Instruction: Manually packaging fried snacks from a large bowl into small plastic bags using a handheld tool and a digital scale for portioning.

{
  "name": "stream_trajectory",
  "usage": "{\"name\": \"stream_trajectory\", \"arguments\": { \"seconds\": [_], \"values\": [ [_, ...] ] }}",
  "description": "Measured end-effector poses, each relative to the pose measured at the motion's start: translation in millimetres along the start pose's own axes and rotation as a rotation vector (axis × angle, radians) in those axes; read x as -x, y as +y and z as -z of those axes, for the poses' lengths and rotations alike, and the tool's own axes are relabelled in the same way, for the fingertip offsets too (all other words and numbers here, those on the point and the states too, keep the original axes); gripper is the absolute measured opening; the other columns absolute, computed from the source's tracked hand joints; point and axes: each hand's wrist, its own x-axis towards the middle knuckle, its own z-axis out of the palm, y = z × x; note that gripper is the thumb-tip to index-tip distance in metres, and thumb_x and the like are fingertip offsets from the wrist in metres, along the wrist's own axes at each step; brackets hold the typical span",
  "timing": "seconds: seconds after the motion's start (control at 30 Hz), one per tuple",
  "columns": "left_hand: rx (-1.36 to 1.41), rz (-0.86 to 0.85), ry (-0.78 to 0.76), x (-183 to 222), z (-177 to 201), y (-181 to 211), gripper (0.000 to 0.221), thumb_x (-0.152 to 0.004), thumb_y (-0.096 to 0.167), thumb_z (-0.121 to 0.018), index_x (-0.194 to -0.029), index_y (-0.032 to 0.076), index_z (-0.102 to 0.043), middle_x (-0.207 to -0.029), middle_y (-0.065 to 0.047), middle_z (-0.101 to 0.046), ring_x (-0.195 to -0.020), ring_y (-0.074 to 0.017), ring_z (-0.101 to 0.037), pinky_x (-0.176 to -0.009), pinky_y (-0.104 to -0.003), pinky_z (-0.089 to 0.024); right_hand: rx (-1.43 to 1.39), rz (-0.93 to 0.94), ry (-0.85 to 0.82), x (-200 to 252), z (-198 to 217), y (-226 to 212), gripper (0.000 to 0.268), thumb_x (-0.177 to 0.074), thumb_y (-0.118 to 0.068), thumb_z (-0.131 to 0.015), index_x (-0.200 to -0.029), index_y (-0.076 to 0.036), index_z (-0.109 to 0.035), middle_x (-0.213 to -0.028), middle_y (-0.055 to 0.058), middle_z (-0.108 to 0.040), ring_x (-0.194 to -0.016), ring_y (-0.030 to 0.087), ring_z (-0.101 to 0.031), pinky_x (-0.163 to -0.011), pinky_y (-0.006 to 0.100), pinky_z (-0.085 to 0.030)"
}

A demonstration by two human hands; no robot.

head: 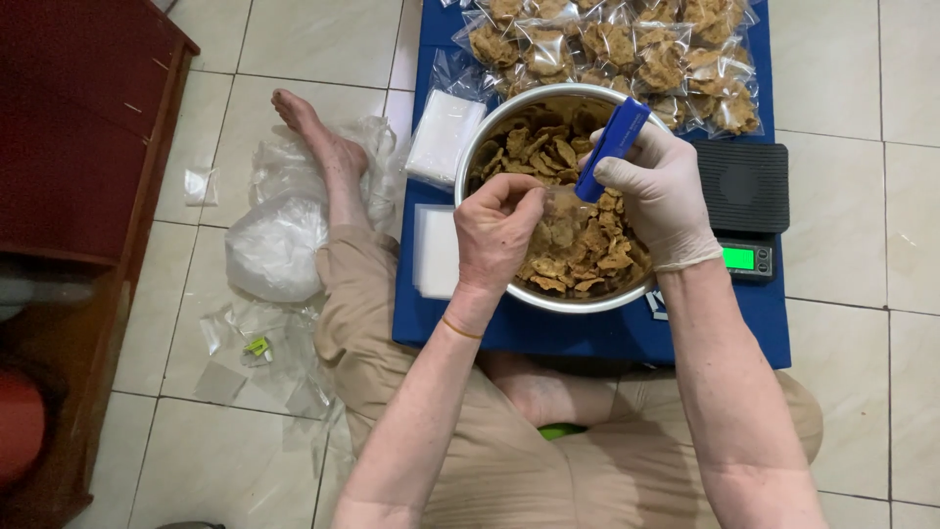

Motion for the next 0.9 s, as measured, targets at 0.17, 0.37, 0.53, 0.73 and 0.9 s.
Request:
{"name": "stream_trajectory", "arguments": {
  "seconds": [0.17,0.37,0.53,0.73,0.9],
  "values": [
    [0.025,0.036,0.049,2.8,-1.9,6.6,0.003,-0.087,0.006,-0.071,-0.088,0.005,-0.074,-0.068,-0.007,-0.071,-0.064,-0.0022,-0.062,-0.054,-0.023,-0.053,0.006,0.002,-0.001,-0.5,-0.9,-0.1,0.038,-0.082,-0.003,-0.086,-0.114,0.005,-0.068,-0.092,0.021,-0.074,-0.083,0.023,-0.075,-0.074,0.03,-0.06],
    [0.044,0.047,0.046,2.8,-2.1,5.3,0.004,-0.089,0.007,-0.07,-0.088,0.006,-0.074,-0.069,-0.008,-0.073,-0.065,-0.0054,-0.068,-0.056,-0.023,-0.056,0.008,0.015,-0.017,-0.1,-1.1,-1.1,0.04,-0.081,-0.005,-0.086,-0.116,0.005,-0.068,-0.095,0.023,-0.074,-0.084,0.022,-0.075,-0.074,0.028,-0.06],
    [0.038,0.031,0.049,2.2,-2.9,2.0,0.004,-0.089,0.007,-0.07,-0.089,0.006,-0.074,-0.069,-0.008,-0.073,-0.065,-0.0063,-0.069,-0.056,-0.024,-0.056,0.004,0.03,-0.043,0.7,-3.0,-1.1,0.044,-0.08,-0.005,-0.086,-0.118,0.005,-0.067,-0.097,0.025,-0.074,-0.087,0.025,-0.077,-0.075,0.03,-0.061],
    [-0.032,-0.016,0.015,1.6,-3.1,-1.8,0.004,-0.088,0.008,-0.072,-0.085,0.009,-0.075,-0.066,-0.006,-0.072,-0.064,-0.0057,-0.068,-0.055,-0.024,-0.055,-0.011,-0.001,-0.072,1.7,-6.7,-1.3,0.046,-0.078,-0.007,-0.086,-0.119,0.004,-0.067,-0.1,0.023,-0.075,-0.084,0.022,-0.076,-0.07,0.03,-0.062],
    [-0.077,-0.041,0.013,2.5,-4.3,-2.7,0.006,-0.087,0.009,-0.073,-0.084,0.012,-0.077,-0.064,-0.005,-0.071,-0.061,-0.0045,-0.066,-0.053,-0.022,-0.054,-0.014,-0.012,-0.081,4.4,-7.5,-0.8,0.046,-0.078,-0.007,-0.087,-0.118,0.003,-0.067,-0.1,0.021,-0.075,-0.084,0.022,-0.076,-0.069,0.03,-0.063]
  ]
}}
